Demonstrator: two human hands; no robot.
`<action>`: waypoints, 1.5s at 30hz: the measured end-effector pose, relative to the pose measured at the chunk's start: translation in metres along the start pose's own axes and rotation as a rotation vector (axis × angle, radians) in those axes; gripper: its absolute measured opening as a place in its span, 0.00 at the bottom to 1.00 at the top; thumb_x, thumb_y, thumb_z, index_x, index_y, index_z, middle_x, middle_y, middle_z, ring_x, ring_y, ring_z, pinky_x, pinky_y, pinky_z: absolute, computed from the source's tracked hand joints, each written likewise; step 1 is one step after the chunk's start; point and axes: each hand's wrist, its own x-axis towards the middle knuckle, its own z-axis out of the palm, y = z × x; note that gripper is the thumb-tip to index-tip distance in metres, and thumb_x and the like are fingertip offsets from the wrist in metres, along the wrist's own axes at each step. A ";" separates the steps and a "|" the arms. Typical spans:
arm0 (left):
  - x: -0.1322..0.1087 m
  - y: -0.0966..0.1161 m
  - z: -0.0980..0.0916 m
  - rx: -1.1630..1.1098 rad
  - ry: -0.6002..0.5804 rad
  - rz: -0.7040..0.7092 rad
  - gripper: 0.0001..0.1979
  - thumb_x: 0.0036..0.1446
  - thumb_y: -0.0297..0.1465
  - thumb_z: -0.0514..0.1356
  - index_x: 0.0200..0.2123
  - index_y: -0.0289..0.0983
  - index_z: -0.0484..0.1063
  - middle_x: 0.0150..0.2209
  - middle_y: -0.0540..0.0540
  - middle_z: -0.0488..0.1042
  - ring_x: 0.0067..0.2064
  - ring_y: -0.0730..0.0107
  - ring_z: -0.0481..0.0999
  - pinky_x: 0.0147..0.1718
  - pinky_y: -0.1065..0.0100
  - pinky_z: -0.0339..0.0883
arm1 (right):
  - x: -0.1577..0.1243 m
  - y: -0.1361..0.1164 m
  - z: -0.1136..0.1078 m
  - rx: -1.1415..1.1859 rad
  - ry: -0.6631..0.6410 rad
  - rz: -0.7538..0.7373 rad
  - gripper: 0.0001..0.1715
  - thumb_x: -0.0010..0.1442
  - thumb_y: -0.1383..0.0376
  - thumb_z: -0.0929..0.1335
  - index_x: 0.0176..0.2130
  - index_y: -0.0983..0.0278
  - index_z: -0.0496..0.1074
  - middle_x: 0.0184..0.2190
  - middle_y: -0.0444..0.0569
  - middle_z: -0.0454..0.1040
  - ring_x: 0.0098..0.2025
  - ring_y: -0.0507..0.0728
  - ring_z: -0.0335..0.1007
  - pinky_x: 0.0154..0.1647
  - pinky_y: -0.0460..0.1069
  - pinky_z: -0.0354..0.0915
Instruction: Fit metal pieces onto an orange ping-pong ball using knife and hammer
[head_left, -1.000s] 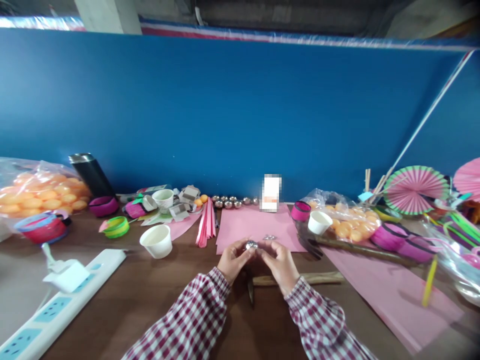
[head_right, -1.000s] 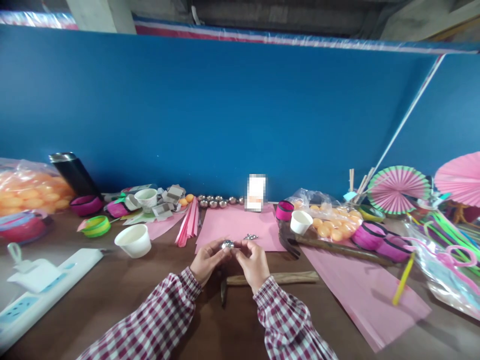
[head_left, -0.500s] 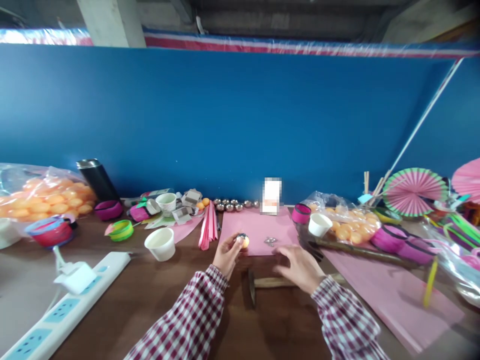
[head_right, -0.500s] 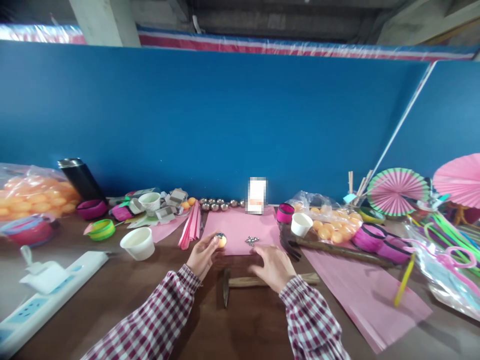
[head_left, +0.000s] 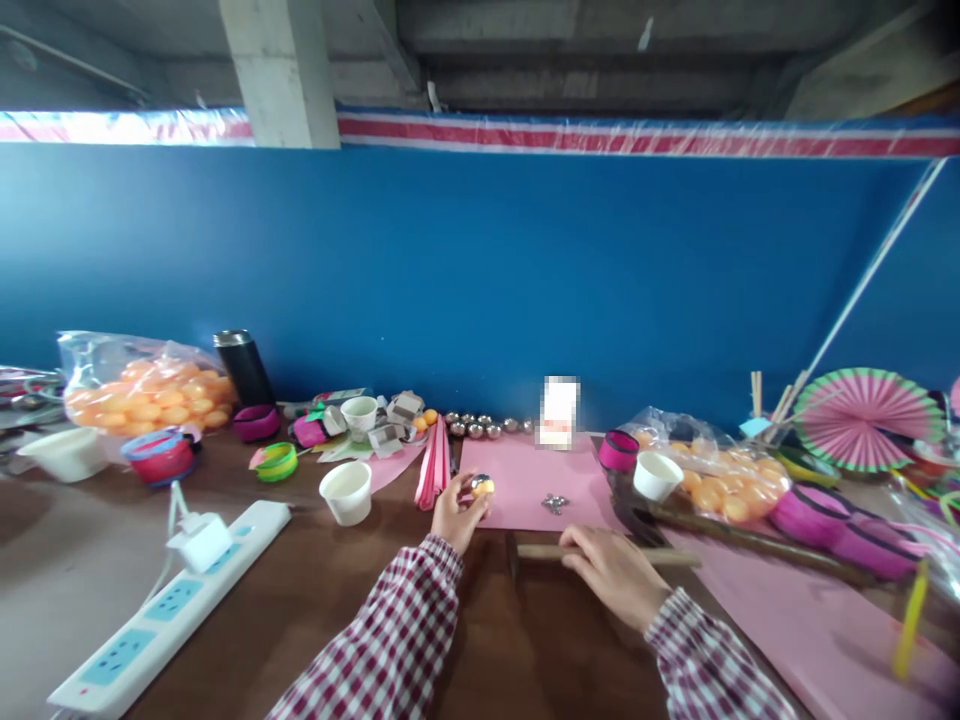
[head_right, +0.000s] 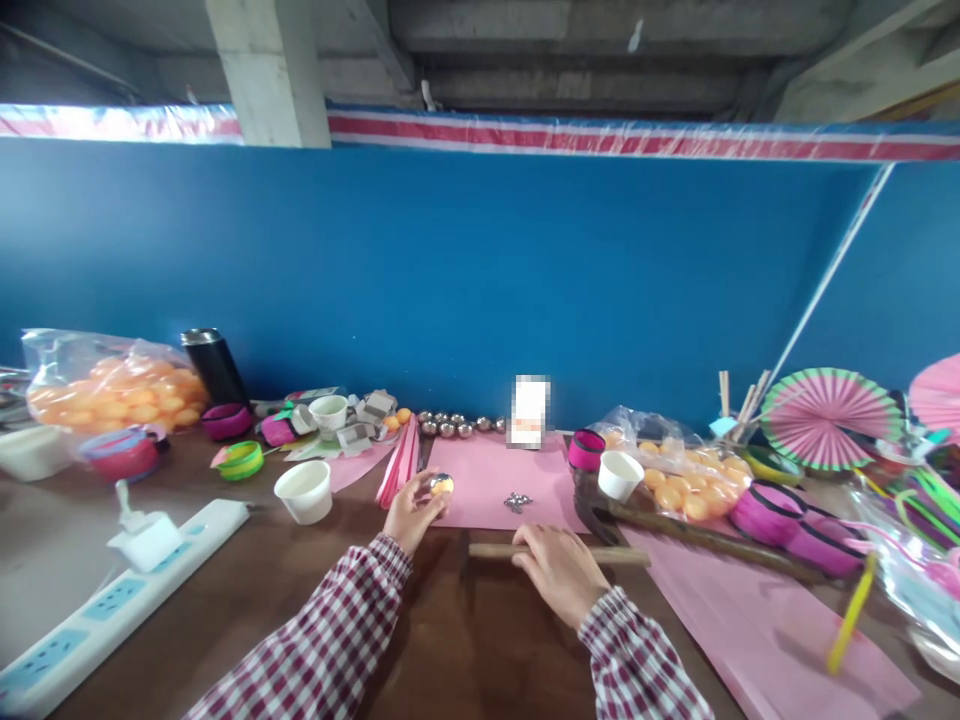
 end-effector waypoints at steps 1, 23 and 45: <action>0.001 -0.001 0.000 0.023 0.014 0.010 0.22 0.37 0.33 0.65 0.39 0.34 0.68 0.32 0.46 0.72 0.25 0.77 0.70 0.22 0.73 0.69 | 0.001 -0.002 0.000 -0.001 0.036 0.003 0.07 0.56 0.63 0.59 0.33 0.58 0.65 0.28 0.42 0.72 0.32 0.54 0.67 0.32 0.46 0.57; -0.012 -0.010 0.009 0.266 -0.192 0.106 0.21 0.41 0.32 0.60 0.42 0.35 0.69 0.33 0.46 0.73 0.26 0.73 0.69 0.25 0.71 0.65 | 0.005 -0.021 0.012 -0.294 0.507 0.128 0.19 0.60 0.61 0.57 0.51 0.59 0.61 0.34 0.47 0.73 0.30 0.51 0.69 0.26 0.44 0.55; -0.011 -0.015 0.013 0.071 -0.265 0.044 0.23 0.45 0.32 0.59 0.46 0.32 0.64 0.34 0.45 0.72 0.31 0.71 0.71 0.32 0.68 0.67 | 0.003 -0.026 0.007 -0.388 0.421 0.177 0.18 0.60 0.60 0.57 0.49 0.56 0.61 0.29 0.42 0.73 0.22 0.49 0.67 0.19 0.44 0.51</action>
